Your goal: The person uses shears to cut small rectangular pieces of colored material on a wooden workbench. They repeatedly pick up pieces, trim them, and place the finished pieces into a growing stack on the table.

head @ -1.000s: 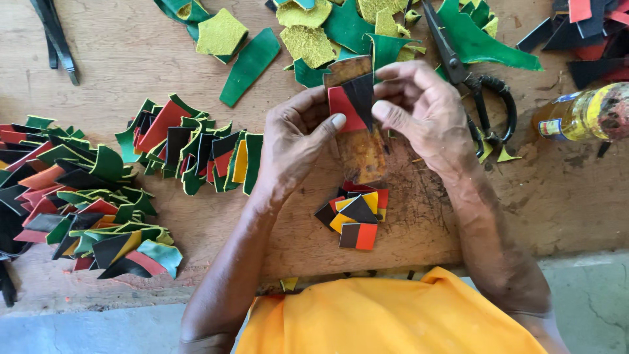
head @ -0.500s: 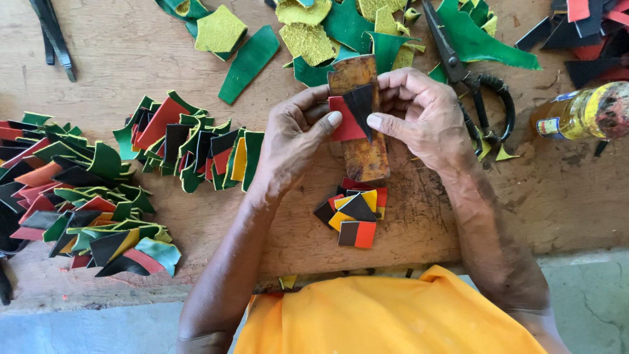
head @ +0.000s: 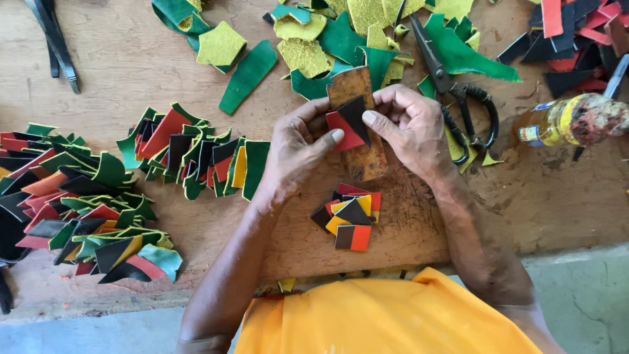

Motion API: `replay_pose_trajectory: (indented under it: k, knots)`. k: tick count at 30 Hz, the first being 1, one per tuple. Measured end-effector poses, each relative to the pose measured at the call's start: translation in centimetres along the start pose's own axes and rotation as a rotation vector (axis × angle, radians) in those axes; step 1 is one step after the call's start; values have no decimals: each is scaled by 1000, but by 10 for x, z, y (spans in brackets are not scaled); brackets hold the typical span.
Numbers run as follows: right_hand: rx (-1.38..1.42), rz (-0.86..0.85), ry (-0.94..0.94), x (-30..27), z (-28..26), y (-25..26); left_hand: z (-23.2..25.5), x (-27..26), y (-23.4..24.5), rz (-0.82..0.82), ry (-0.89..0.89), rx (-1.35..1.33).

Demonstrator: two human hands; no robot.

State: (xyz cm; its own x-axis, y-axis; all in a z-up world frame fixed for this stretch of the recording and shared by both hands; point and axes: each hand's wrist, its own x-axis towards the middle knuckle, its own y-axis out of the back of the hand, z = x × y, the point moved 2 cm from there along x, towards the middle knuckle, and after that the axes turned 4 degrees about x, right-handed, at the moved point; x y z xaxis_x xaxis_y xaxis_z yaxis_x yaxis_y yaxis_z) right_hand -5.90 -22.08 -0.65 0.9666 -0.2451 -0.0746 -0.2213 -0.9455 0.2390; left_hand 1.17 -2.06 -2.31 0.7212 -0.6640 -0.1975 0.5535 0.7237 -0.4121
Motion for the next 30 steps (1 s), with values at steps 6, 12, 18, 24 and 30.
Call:
replay_pose_trajectory:
  k: [6,12,18,24,30]
  knots:
    - [102,-18,49,-4,-4,-2,3,-4,1,2,10,-13]
    - [77,-10,78,-4,-4,-4,8,-4,3,-16,-2,-69]
    - [92,-11,49,-3,-6,-5,12,-2,0,25,33,-57]
    - [43,15,52,-4,-10,-6,8,-3,-10,134,-46,103]
    - [-8,26,114,-6,-17,-5,16,-6,-14,99,-22,43]
